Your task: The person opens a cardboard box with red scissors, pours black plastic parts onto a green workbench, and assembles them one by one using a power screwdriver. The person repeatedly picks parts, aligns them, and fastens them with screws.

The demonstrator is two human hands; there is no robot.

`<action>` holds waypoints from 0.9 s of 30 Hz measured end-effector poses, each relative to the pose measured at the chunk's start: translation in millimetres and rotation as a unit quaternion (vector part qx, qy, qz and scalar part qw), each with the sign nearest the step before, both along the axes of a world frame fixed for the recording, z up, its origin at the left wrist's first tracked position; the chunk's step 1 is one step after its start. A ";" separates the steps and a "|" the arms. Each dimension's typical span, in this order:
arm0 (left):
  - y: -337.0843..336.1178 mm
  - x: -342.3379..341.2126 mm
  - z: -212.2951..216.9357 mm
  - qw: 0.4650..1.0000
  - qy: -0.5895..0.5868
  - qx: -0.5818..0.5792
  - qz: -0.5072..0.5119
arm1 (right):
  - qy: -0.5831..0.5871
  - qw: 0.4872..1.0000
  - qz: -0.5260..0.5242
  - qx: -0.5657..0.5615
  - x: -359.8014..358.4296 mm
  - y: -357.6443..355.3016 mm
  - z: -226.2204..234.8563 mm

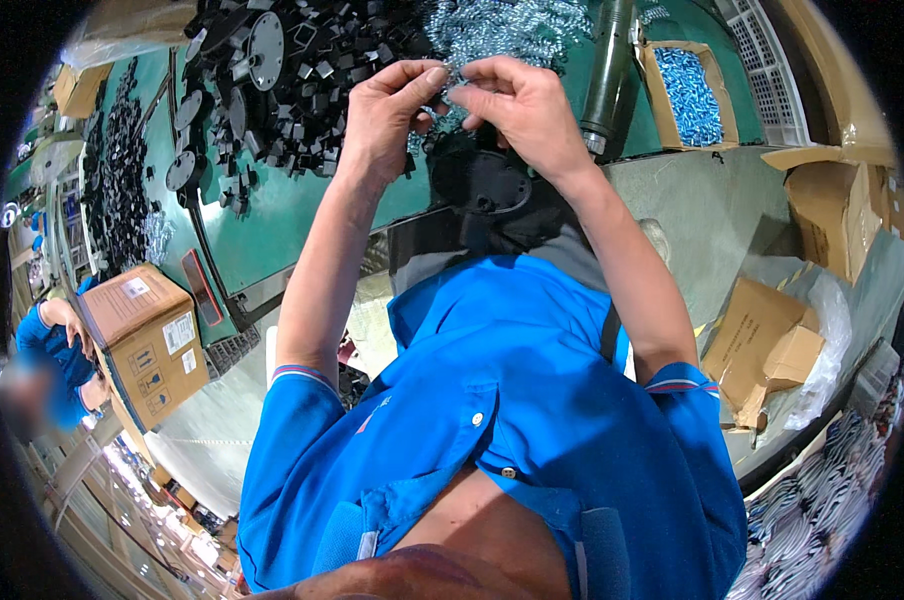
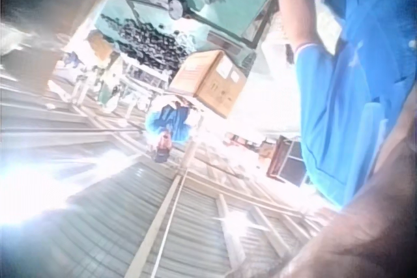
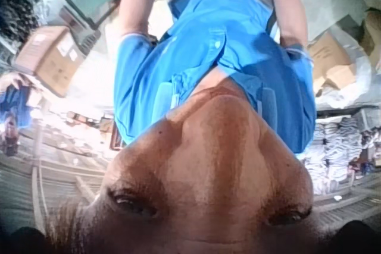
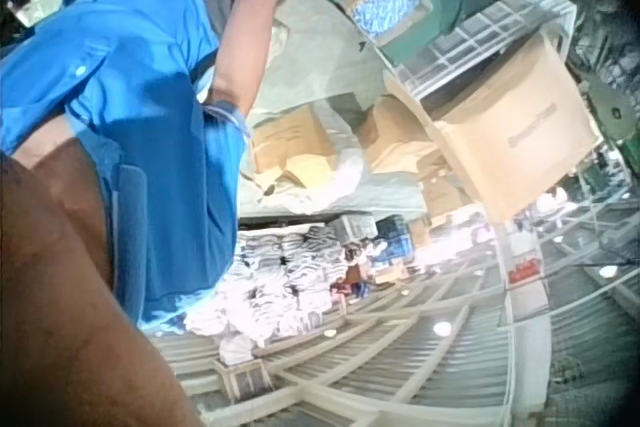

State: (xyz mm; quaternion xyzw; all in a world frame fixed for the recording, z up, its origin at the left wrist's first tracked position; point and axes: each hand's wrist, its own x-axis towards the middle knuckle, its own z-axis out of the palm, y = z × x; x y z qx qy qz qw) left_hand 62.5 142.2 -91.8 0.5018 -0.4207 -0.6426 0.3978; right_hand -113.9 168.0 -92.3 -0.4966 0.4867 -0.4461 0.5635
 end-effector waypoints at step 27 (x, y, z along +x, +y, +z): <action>8.3 12.8 -51.0 0.950 -0.238 -0.197 0.041 | 0.153 0.985 0.010 -0.080 -11.5 -25.3 -9.5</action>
